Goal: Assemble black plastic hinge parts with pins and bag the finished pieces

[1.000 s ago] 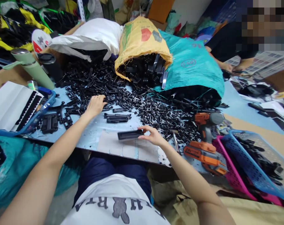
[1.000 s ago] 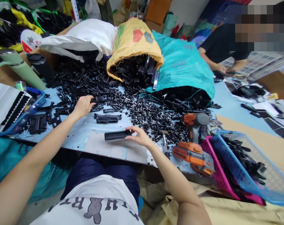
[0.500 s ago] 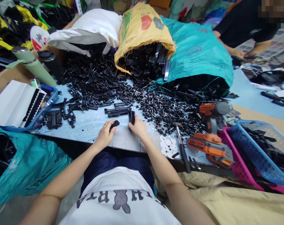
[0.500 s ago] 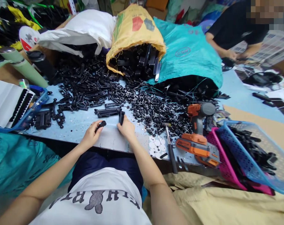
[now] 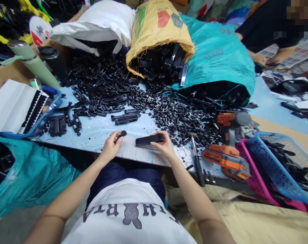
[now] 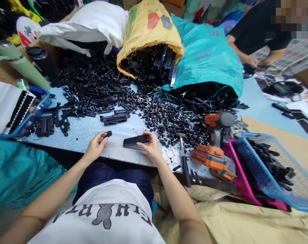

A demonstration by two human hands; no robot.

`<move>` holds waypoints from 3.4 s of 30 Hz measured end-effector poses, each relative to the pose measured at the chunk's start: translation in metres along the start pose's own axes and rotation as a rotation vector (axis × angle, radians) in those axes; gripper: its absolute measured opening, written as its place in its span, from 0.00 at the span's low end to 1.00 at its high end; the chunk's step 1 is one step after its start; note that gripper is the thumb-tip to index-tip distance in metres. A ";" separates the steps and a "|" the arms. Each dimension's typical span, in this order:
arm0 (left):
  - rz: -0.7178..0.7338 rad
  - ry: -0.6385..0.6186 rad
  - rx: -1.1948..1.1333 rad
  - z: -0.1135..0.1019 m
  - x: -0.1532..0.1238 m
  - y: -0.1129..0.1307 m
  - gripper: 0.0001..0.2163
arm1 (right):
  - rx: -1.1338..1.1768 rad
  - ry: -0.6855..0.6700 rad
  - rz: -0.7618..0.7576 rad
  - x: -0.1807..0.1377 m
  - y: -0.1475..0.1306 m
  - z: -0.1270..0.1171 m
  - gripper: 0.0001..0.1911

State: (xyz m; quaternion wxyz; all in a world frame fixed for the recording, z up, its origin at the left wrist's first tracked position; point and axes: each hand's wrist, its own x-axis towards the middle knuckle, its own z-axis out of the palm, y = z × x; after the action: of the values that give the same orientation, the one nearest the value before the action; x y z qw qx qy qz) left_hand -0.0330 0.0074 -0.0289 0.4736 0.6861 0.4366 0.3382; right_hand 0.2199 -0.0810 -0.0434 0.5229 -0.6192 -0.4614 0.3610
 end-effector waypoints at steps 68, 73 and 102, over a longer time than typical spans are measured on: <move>0.113 0.102 0.437 0.032 -0.004 -0.018 0.21 | -1.204 0.142 -0.127 0.168 -0.031 -0.063 0.22; 0.593 -0.327 0.788 0.029 0.015 -0.007 0.20 | -1.560 0.029 0.253 0.242 -0.021 -0.135 0.19; 0.458 -0.494 0.891 0.032 0.020 0.010 0.16 | -1.393 -0.569 -0.234 0.006 -0.062 -0.048 0.18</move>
State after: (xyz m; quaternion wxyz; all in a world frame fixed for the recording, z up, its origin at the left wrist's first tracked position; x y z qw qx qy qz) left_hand 0.0053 0.0125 -0.0286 0.1404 0.9562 0.2531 0.0443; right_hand 0.2544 -0.0888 0.0274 -0.0931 -0.6364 -0.7621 0.0742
